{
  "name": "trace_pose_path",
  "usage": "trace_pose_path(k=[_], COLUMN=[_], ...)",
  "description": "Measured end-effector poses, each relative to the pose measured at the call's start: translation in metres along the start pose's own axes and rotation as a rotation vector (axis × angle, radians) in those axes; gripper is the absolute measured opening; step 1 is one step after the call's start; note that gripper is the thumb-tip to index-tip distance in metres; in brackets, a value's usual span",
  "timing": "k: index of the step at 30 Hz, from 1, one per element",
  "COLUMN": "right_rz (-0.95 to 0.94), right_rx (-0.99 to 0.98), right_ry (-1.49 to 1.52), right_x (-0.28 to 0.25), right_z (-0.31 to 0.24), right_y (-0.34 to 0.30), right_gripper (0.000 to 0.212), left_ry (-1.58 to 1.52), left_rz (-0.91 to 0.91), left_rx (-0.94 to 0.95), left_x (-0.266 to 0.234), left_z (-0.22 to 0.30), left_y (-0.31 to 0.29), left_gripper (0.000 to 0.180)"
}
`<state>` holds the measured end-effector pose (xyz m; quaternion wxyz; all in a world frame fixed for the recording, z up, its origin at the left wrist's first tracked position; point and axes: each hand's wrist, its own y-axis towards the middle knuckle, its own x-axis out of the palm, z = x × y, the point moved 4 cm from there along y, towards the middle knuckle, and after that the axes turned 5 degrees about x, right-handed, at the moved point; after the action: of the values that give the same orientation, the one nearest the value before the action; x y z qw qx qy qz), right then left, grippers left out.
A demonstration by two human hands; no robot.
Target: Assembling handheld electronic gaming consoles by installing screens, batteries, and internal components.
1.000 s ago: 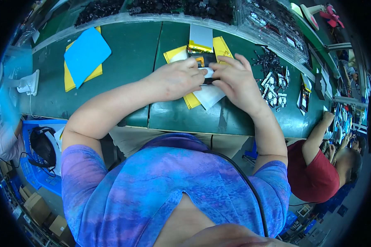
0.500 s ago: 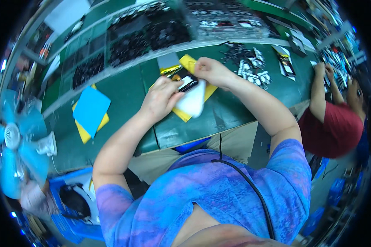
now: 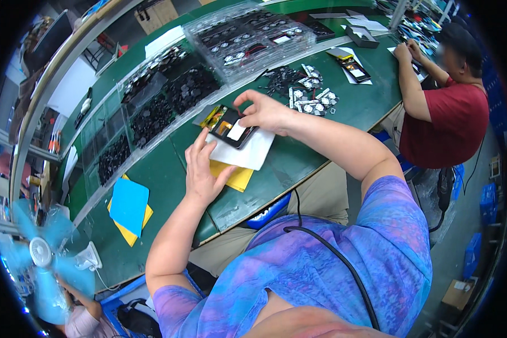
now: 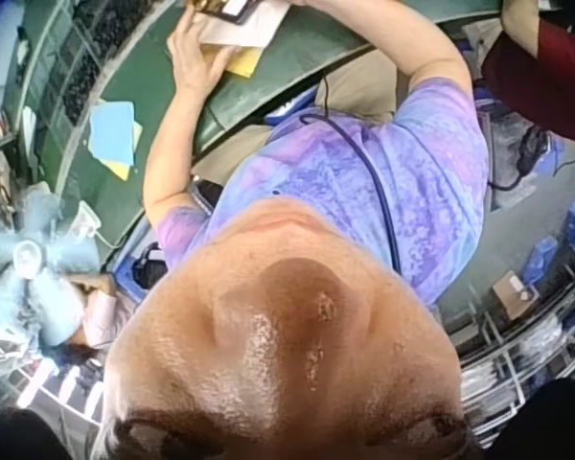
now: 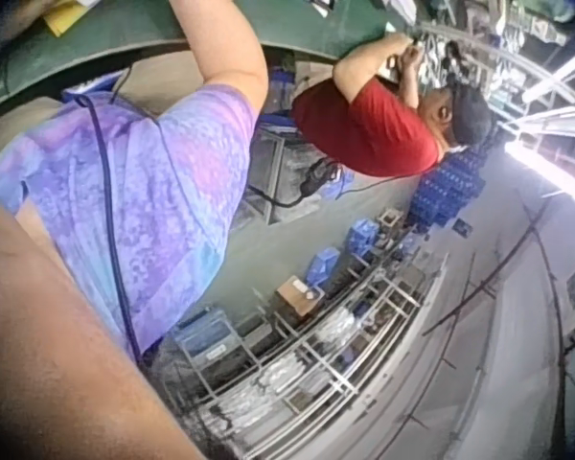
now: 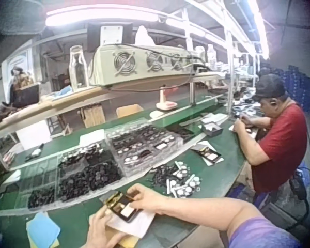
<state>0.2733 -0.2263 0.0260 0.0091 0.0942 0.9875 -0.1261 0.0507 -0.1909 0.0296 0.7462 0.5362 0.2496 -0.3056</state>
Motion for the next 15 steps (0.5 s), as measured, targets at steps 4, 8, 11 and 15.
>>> trace_pose_path(k=[4, 8, 11, 15], right_rz=[0.111, 0.29, 0.453, 0.694], right_rx=[-0.087, -0.212, -0.287, -0.252], right_ry=[0.1, 0.085, 0.064, -0.018], right_x=[-0.075, -0.174, -0.257, -0.357], right_z=[-0.017, -0.031, -0.026, -0.008], right_y=[-0.027, -0.053, -0.067, -0.085], right_gripper=[0.049, 0.054, 0.054, 0.057], left_ry=[0.071, 0.071, 0.117, 0.147], left_rz=[-0.216, -0.332, -0.353, -0.349], left_rx=[-0.026, -0.02, 0.015, 0.043], left_x=[0.009, 0.018, 0.018, 0.018], left_z=[0.004, 0.002, 0.003, 0.008], left_y=[0.0, -0.001, 0.002, 0.004], left_gripper=[0.065, 0.056, 0.049, 0.038])
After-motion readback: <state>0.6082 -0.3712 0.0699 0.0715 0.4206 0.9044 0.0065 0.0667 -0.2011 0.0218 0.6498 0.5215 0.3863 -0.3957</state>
